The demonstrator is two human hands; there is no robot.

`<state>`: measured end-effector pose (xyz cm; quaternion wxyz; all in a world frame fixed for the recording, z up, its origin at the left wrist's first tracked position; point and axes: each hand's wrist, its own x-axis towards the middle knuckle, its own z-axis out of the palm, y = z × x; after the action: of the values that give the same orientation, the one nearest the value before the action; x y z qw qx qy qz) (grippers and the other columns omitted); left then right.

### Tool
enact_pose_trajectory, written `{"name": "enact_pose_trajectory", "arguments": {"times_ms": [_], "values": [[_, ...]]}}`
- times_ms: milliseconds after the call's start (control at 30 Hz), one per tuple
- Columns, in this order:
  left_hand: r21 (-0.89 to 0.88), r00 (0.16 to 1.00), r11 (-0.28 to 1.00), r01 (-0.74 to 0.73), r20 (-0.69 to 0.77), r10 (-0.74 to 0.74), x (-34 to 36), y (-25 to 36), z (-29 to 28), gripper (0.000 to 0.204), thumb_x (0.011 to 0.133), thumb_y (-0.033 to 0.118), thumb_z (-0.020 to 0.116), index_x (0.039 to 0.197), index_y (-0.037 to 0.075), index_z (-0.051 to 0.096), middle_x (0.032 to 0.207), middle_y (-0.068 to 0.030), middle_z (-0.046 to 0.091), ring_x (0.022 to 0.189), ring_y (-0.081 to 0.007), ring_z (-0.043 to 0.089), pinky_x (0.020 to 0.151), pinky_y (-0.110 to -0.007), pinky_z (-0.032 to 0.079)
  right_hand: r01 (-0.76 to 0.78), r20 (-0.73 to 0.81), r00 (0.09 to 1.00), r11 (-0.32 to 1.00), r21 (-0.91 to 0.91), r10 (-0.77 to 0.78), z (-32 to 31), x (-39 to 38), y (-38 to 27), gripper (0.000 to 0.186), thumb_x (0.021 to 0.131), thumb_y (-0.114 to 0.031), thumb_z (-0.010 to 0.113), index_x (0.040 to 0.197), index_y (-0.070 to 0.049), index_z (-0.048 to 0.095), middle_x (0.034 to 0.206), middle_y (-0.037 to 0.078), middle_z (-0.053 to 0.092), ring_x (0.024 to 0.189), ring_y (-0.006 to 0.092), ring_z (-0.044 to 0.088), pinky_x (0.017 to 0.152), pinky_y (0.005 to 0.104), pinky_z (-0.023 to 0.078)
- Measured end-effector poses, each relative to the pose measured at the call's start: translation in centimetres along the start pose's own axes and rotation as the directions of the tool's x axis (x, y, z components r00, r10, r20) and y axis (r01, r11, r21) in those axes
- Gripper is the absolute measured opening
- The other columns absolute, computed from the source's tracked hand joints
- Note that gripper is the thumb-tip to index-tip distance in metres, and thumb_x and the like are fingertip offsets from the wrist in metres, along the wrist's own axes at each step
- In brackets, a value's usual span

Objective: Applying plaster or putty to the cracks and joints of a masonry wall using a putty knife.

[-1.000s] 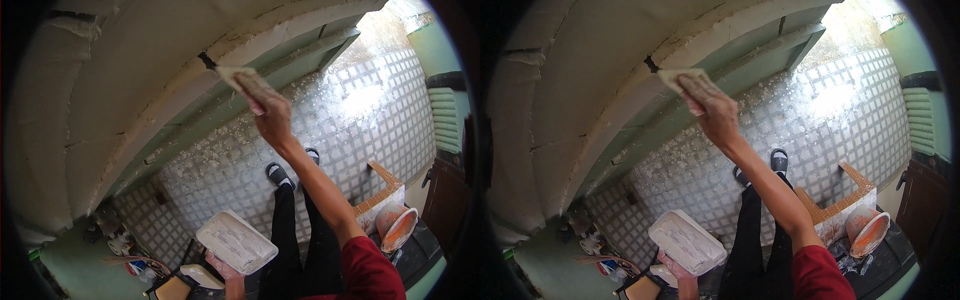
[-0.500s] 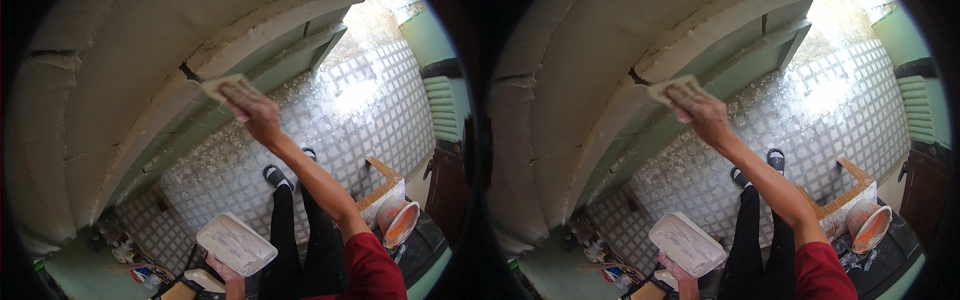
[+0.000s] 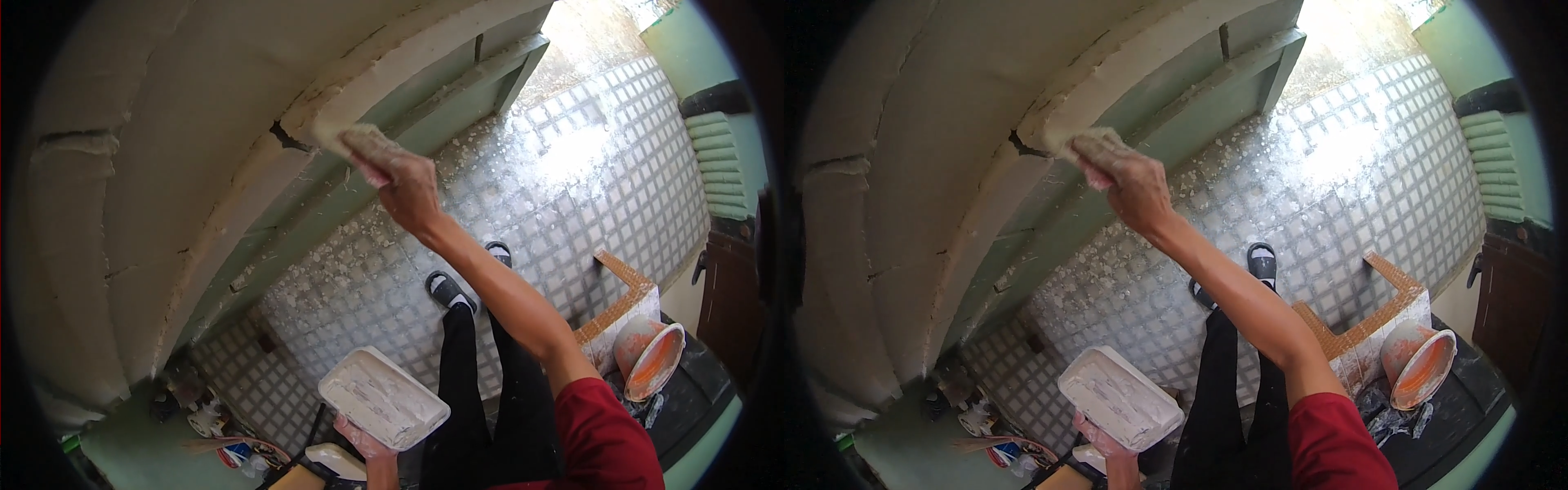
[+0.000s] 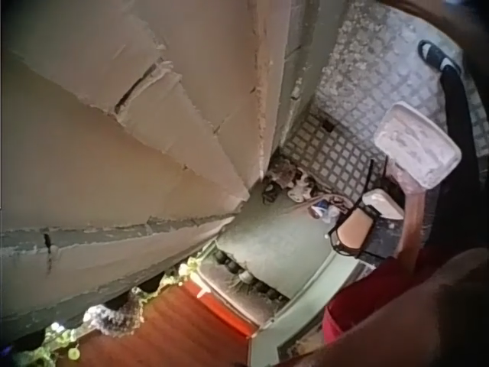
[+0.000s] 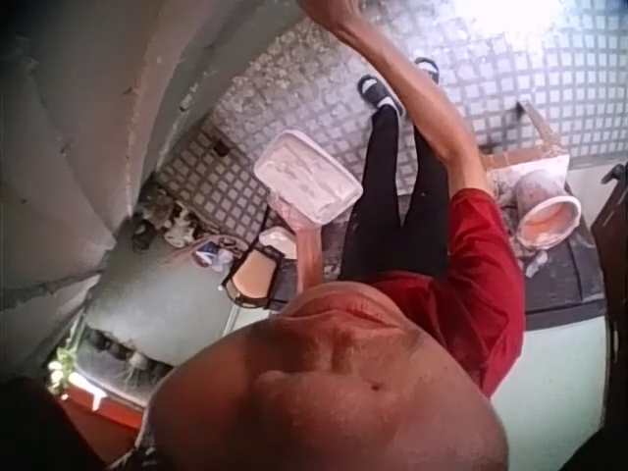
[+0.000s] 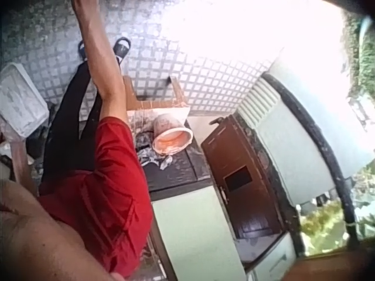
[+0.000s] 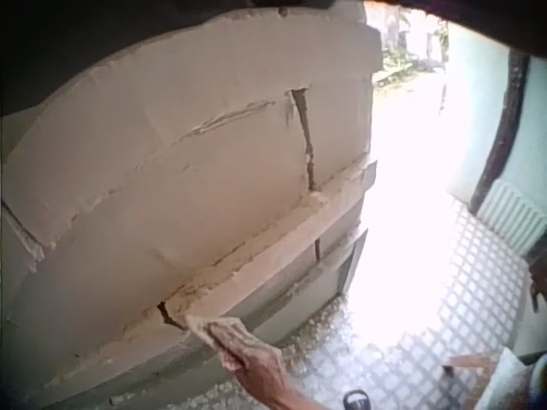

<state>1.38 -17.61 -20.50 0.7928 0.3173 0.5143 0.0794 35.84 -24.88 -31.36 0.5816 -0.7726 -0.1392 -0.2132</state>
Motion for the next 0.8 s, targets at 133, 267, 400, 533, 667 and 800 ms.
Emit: {"name": "enact_pose_trajectory", "arguments": {"times_ms": [133,267,400,533,667,800], "values": [[-0.012,0.999,0.999,-0.042,-0.014,0.042,0.0,-0.1,0.6,0.078,0.078,0.056,0.052,0.142,0.015,0.033,0.141,-0.0084,0.039,0.124,-0.033,0.041,0.103,-0.05,0.035,0.034,0.032,0.999,0.998,-0.045,-0.033,-2.4,1.4,0.4,0.032,0.086,-0.011,0.061,0.117,-0.015,0.064,0.12,0.006,0.061,0.115,0.0251,0.056,0.096,0.0362,0.047],[-0.008,0.998,0.999,-0.049,-0.033,0.049,0.1,-0.2,0.4,0.078,0.078,0.056,0.05,0.142,0.014,0.033,0.14,-0.0086,0.04,0.124,-0.0324,0.041,0.103,-0.049,0.035,0.355,-0.133,0.879,0.813,-0.462,-0.459,-6.2,4.8,6.6,0.03,0.084,-0.023,0.065,0.114,-0.022,0.066,0.121,0.001,0.062,0.119,0.0263,0.054,0.094,0.0397,0.047],[-0.002,0.999,0.999,-0.033,-0.003,0.033,0.1,-0.2,-0.6,0.077,0.079,0.056,0.049,0.142,0.014,0.033,0.14,-0.0085,0.04,0.124,-0.0319,0.042,0.102,-0.049,0.036,0.468,0.01,0.824,0.669,-0.578,-0.567,-7.0,7.4,10.4,0.035,0.079,-0.021,0.067,0.114,-0.023,0.066,0.124,-0.002,0.06,0.123,0.0249,0.051,0.094,0.0387,0.045],[-0.006,0.997,1.0,-0.03,-0.068,0.029,0.1,-0.5,-0.6,0.076,0.079,0.056,0.048,0.141,0.014,0.033,0.139,-0.0083,0.04,0.123,-0.0319,0.042,0.102,-0.049,0.036,0.493,0.098,0.832,0.646,-0.582,-0.546,-6.5,6.8,13.0,0.038,0.08,-0.021,0.065,0.118,-0.024,0.063,0.127,-0.004,0.058,0.125,0.0243,0.049,0.093,0.0361,0.045],[-0.027,0.997,0.998,-0.058,-0.061,0.056,0.2,-0.6,0.2,0.077,0.079,0.056,0.049,0.141,0.015,0.033,0.14,-0.0082,0.04,0.123,-0.0324,0.042,0.102,-0.049,0.036,0.511,0.172,0.841,0.646,-0.568,-0.514,-8.1,6.2,13.3,0.036,0.081,-0.021,0.064,0.117,-0.024,0.063,0.126,-0.004,0.059,0.125,0.0245,0.049,0.093,0.0356,0.045],[-0.013,0.997,0.997,-0.072,-0.026,0.071,-0.1,-0.3,1.4,0.078,0.078,0.056,0.05,0.141,0.014,0.033,0.14,-0.0082,0.04,0.124,-0.0329,0.042,0.102,-0.049,0.036,0.513,0.045,0.8,0.643,-0.569,-0.598,-10.7,7.5,10.9,0.041,0.083,-0.021,0.064,0.123,-0.026,0.06,0.13,-0.005,0.056,0.126,0.0219,0.048,0.096,0.0354,0.044]]}}
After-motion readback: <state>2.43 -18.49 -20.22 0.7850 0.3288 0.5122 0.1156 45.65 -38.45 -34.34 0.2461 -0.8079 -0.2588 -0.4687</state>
